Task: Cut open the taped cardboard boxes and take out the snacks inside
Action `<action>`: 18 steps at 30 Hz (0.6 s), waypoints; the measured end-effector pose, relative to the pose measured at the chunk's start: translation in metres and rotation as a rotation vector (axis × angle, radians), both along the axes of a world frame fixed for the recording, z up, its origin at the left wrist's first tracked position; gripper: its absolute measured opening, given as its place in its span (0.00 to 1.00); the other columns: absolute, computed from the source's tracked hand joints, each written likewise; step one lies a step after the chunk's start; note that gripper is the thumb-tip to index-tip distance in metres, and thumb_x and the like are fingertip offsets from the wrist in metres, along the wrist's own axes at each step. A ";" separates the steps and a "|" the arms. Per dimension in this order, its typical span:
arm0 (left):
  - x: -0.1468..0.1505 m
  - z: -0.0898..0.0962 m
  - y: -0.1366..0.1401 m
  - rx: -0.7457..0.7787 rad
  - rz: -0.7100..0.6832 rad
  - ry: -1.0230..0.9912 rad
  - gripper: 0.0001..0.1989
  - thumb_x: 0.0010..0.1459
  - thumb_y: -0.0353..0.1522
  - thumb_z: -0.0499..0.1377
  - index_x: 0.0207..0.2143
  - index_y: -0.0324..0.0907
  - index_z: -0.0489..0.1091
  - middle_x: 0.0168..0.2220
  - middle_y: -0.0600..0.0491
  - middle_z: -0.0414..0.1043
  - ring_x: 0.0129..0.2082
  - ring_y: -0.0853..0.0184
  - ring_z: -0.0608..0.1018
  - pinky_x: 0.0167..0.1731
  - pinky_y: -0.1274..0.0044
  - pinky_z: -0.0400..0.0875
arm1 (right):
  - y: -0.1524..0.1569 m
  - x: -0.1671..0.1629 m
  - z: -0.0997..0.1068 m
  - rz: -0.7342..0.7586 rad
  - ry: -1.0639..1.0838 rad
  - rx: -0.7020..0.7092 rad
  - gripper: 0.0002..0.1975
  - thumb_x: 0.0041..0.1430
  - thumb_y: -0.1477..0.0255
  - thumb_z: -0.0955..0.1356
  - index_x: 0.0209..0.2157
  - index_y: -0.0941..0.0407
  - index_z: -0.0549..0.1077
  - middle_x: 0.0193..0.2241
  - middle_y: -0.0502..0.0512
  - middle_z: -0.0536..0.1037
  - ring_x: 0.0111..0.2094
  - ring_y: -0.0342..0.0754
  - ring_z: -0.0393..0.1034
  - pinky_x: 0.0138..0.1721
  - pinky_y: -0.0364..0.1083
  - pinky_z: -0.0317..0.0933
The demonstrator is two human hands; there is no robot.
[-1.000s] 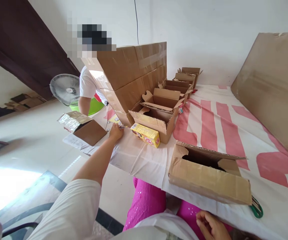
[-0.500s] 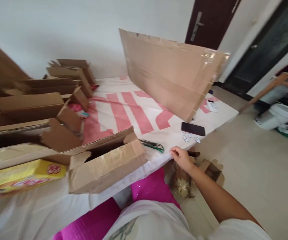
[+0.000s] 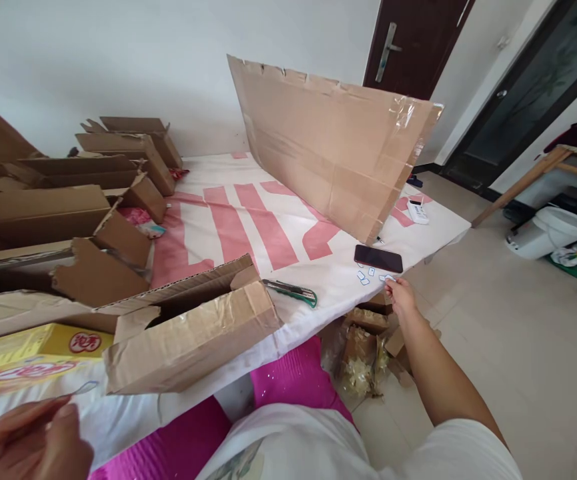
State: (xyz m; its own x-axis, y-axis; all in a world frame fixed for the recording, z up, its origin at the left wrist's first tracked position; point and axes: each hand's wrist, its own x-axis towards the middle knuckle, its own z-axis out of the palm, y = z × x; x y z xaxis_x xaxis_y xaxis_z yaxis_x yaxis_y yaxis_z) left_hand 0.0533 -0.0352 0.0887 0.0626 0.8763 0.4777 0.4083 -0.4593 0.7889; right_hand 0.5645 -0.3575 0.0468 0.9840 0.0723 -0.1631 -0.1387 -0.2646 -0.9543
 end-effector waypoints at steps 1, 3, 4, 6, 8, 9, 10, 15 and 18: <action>0.000 -0.002 -0.006 0.029 0.013 -0.027 0.09 0.51 0.41 0.61 0.30 0.46 0.68 0.29 0.50 0.70 0.28 0.59 0.74 0.29 0.61 0.73 | 0.002 -0.001 0.002 0.014 -0.008 0.012 0.12 0.57 0.63 0.71 0.31 0.57 0.69 0.21 0.44 0.69 0.20 0.37 0.64 0.21 0.38 0.61; 0.005 -0.007 -0.014 0.086 -0.026 -0.064 0.09 0.49 0.38 0.62 0.28 0.44 0.67 0.29 0.51 0.69 0.28 0.60 0.74 0.32 0.63 0.72 | 0.005 -0.001 0.007 0.060 -0.025 0.022 0.13 0.50 0.64 0.74 0.31 0.56 0.70 0.20 0.44 0.70 0.20 0.39 0.65 0.21 0.38 0.61; 0.008 -0.011 -0.017 0.104 -0.071 -0.064 0.08 0.49 0.37 0.62 0.28 0.43 0.66 0.30 0.51 0.69 0.30 0.61 0.74 0.34 0.63 0.72 | 0.008 -0.001 0.010 0.089 -0.031 0.017 0.14 0.47 0.64 0.75 0.31 0.55 0.70 0.19 0.44 0.70 0.20 0.39 0.65 0.21 0.39 0.61; 0.013 -0.018 -0.022 0.138 -0.136 -0.048 0.07 0.51 0.34 0.62 0.31 0.43 0.66 0.33 0.50 0.69 0.33 0.61 0.74 0.36 0.64 0.71 | 0.014 0.002 0.014 0.140 -0.038 -0.018 0.15 0.42 0.67 0.76 0.32 0.55 0.72 0.18 0.43 0.70 0.19 0.40 0.64 0.20 0.39 0.59; 0.014 -0.026 -0.026 0.178 -0.178 -0.013 0.07 0.53 0.32 0.61 0.34 0.43 0.66 0.37 0.48 0.68 0.37 0.59 0.74 0.36 0.66 0.69 | 0.021 0.008 0.016 0.166 -0.047 -0.074 0.15 0.40 0.70 0.75 0.32 0.55 0.74 0.16 0.43 0.69 0.18 0.40 0.62 0.20 0.40 0.56; 0.013 -0.030 -0.027 0.199 -0.199 0.016 0.06 0.54 0.31 0.60 0.35 0.43 0.66 0.38 0.47 0.68 0.38 0.59 0.74 0.35 0.66 0.69 | 0.024 0.011 0.017 0.169 -0.053 -0.104 0.14 0.39 0.71 0.75 0.32 0.56 0.74 0.15 0.43 0.68 0.18 0.40 0.61 0.20 0.40 0.56; 0.012 -0.033 -0.028 0.220 -0.223 0.051 0.06 0.55 0.31 0.60 0.36 0.42 0.67 0.38 0.47 0.69 0.38 0.58 0.74 0.35 0.67 0.68 | 0.026 0.015 0.017 0.170 -0.059 -0.135 0.13 0.39 0.72 0.74 0.31 0.56 0.74 0.15 0.43 0.68 0.18 0.40 0.61 0.21 0.40 0.56; 0.002 -0.040 -0.028 0.259 -0.288 0.161 0.05 0.56 0.30 0.59 0.37 0.42 0.68 0.36 0.48 0.69 0.37 0.59 0.74 0.37 0.66 0.68 | 0.031 0.026 0.019 0.167 -0.099 -0.252 0.05 0.38 0.72 0.73 0.22 0.55 0.74 0.16 0.46 0.70 0.20 0.41 0.60 0.23 0.41 0.55; -0.001 -0.041 -0.029 0.224 -0.278 0.147 0.06 0.57 0.31 0.59 0.38 0.42 0.69 0.36 0.48 0.69 0.39 0.58 0.74 0.39 0.66 0.69 | 0.029 0.024 0.022 0.171 -0.121 -0.261 0.05 0.40 0.69 0.72 0.22 0.55 0.73 0.18 0.47 0.73 0.23 0.43 0.64 0.25 0.41 0.56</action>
State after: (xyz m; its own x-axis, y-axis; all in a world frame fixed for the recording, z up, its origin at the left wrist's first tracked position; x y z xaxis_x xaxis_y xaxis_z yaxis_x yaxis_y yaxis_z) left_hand 0.0527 -0.0638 0.0479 0.3650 0.6910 0.6240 0.3449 -0.7229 0.5987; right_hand 0.5883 -0.3289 0.0689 0.9745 0.2092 -0.0807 0.0388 -0.5118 -0.8583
